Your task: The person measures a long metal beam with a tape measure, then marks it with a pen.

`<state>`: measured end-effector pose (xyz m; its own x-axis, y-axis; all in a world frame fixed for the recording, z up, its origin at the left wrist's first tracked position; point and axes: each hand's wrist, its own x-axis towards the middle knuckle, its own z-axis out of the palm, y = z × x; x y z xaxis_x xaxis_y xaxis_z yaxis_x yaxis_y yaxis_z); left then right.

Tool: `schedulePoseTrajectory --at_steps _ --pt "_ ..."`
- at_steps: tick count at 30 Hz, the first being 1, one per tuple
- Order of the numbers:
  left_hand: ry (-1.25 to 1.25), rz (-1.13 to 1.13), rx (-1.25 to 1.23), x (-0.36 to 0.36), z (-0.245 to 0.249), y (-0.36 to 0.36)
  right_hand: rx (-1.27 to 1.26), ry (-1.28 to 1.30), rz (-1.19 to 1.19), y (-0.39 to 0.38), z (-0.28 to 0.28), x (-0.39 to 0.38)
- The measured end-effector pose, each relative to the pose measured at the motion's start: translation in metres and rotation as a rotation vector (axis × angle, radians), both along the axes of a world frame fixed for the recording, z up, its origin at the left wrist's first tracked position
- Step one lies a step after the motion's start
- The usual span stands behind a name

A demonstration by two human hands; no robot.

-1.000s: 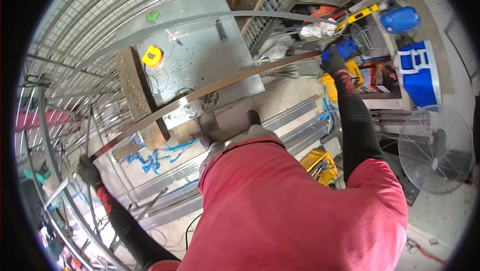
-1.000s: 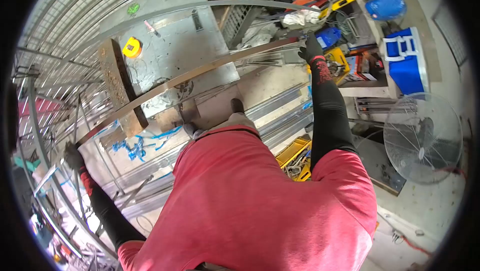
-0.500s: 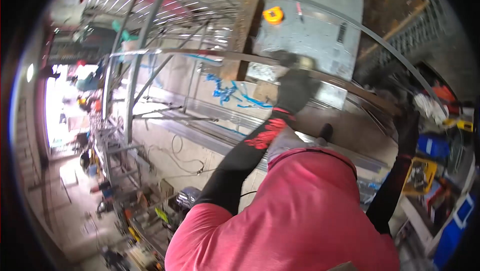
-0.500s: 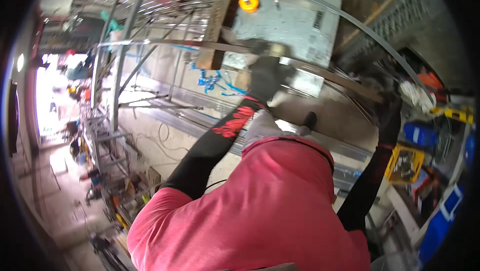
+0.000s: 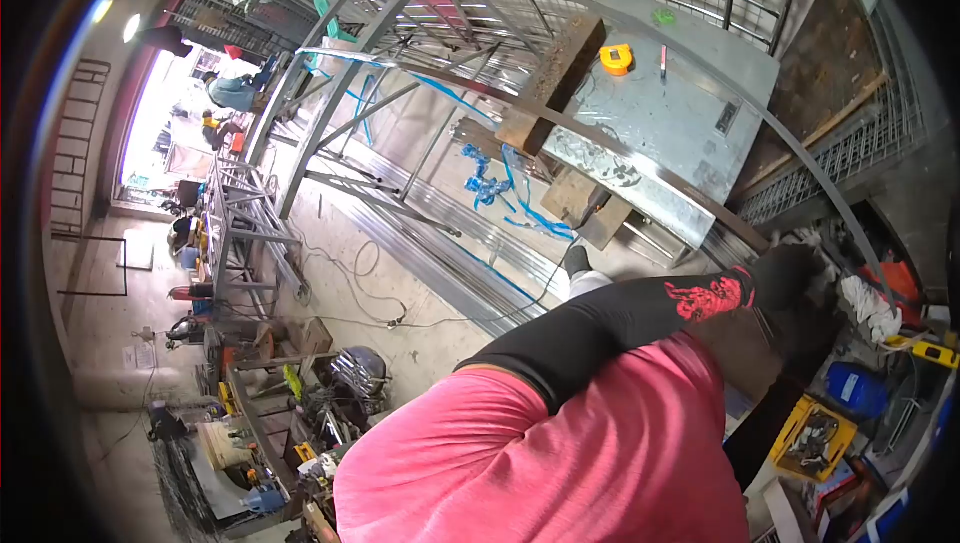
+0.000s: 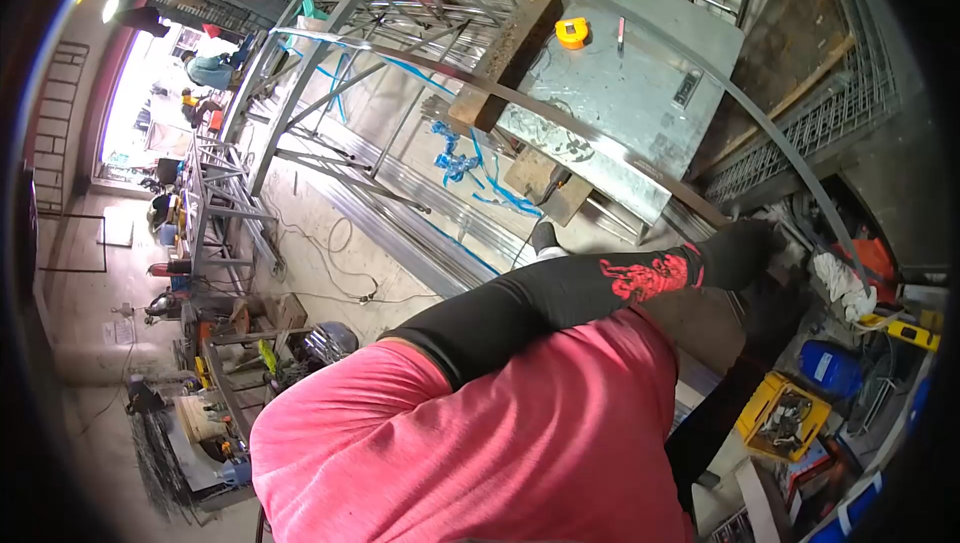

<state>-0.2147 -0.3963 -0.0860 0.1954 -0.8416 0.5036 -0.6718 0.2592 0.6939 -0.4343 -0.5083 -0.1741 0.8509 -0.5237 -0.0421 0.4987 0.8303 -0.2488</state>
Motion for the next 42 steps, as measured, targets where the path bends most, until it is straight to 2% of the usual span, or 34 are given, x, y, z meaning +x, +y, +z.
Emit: schedulePoseTrajectory --at_steps 1,3,4,5,6,7,8,9,10,11,12,13,15,16,17,18,19,20,22,24,26,28,29,30,31,32,34,35,36,37,39,40,41,42 --pt "0.005 -0.006 0.011 -0.007 0.0 0.005 0.011 0.005 -0.006 0.007 -0.009 -0.01" --pt "-0.031 0.115 -0.186 -0.013 -0.001 0.011 -0.523 0.405 -0.151 0.017 -0.02 -0.019" --pt "-0.157 0.007 -0.205 0.003 0.043 0.036 -0.518 0.407 -0.148 0.031 -0.009 -0.014" --pt "-0.154 0.009 -0.2 0.014 0.074 0.06 -0.437 0.618 -0.235 0.059 0.025 0.005" --pt "0.208 -0.059 -0.01 0.021 0.098 0.08 -0.351 0.829 -0.322 0.076 0.046 0.015" --pt "0.567 -0.128 0.182 0.024 0.106 0.089 -0.346 0.834 -0.319 0.08 0.038 0.01" --pt "0.677 -0.145 0.178 0.026 0.097 0.092 -0.075 0.595 -0.231 0.088 0.027 0.005" --pt "0.685 -0.149 0.186 0.029 0.09 0.096 0.19 0.352 -0.145 0.096 0.025 0.001" --pt "0.581 -0.069 0.172 0.031 0.084 0.101 0.196 0.365 -0.151 0.1 0.024 -0.003" --pt "0.477 0.008 0.157 0.033 0.083 0.108 0.028 0.286 0.012 0.11 0.037 0.007" --pt "0.614 -0.04 0.294 0.038 0.112 0.12 -0.138 0.208 0.175 0.121 0.056 0.019" --pt "0.632 -0.051 0.299 0.04 0.122 0.126 -0.133 0.227 0.168 0.13 0.075 0.028" --pt "0.618 -0.14 0.273 0.042 0.129 0.128 -0.823 0.653 0.025 0.145 0.121 0.058" --pt "0.531 -0.063 0.201 0.037 0.12 0.127 -1.172 0.858 -0.047 0.15 0.141 0.074" --pt "0.538 -0.071 0.198 0.038 0.12 0.125 -1.525 1.055 -0.122 0.155 0.156 0.086" --pt "0.432 -0.148 0.196 0.042 0.121 0.122 -1.88 1.241 -0.2 0.158 0.162 0.091" --pt "0.321 -0.219 0.192 0.046 0.122 0.122 -1.884 1.24 -0.199 0.161 0.164 0.094" --pt "0.321 -0.214 0.189 0.045 0.124 0.123 -1.815 1.224 -0.171 0.164 0.165 0.098" --pt "-0.276 0.023 0.081 0.043 0.127 0.125 -1.681 1.191 -0.121 0.168 0.165 0.107" --pt "-0.314 0.055 0.05 0.047 0.118 0.129 -1.549 1.163 -0.077 0.169 0.163 0.112" --pt "-0.352 0.086 0.018 0.05 0.108 0.133 -1.483 1.142 -0.126 0.163 0.129 0.108" --pt "-0.158 0.033 0.036 0.05 0.103 0.137 -1.418 1.117 -0.171 0.161 0.125 0.107" --pt "-0.158 0.038 0.029 0.054 0.103 0.139 -1.665 1.215 -0.117 0.163 0.134 0.109" --pt "-0.041 -0.077 0.041 0.061 0.102 0.143 -1.913 1.308 -0.057 0.164 0.142 0.112" --pt "0.075 -0.194 0.053 0.066 0.102 0.147 -1.918 1.308 -0.06 0.162 0.146 0.115" --pt "0.074 -0.194 0.048 0.067 0.114 0.155 -1.934 1.292 -0.025 0.158 0.15 0.12" --pt "0.779 -0.115 0.214 0.062 0.134 0.168 -1.954 1.279 0.008 0.151 0.144 0.119" --pt "0.782 -0.116 0.211 0.065 0.13 0.167 -1.959 1.3 -0.141 0.142 0.127 0.112" --pt "0.909 -0.086 0.183 0.072 0.12 0.167 -1.96 1.316 -0.288 0.137 0.118 0.107" --pt "1.036 -0.052 0.154 0.079 0.109 0.167 -1.965 1.314 -0.282 0.138 0.128 0.111" --pt "1.096 -0.055 0.094 0.086 0.095 0.169 -1.217 0.985 -0.176 0.144 0.16 0.134" --pt "1.173 -0.122 0.176 0.087 0.093 0.172 -1.219 0.982 -0.168 0.147 0.164 0.141" --pt "1.249 -0.195 0.262 0.087 0.09 0.174 -1.389 0.818 -0.099 0.149 0.167 0.145" --pt "1.385 -0.156 0.443 0.08 0.092 0.175 -1.548 0.649 -0.031 0.152 0.169 0.146"
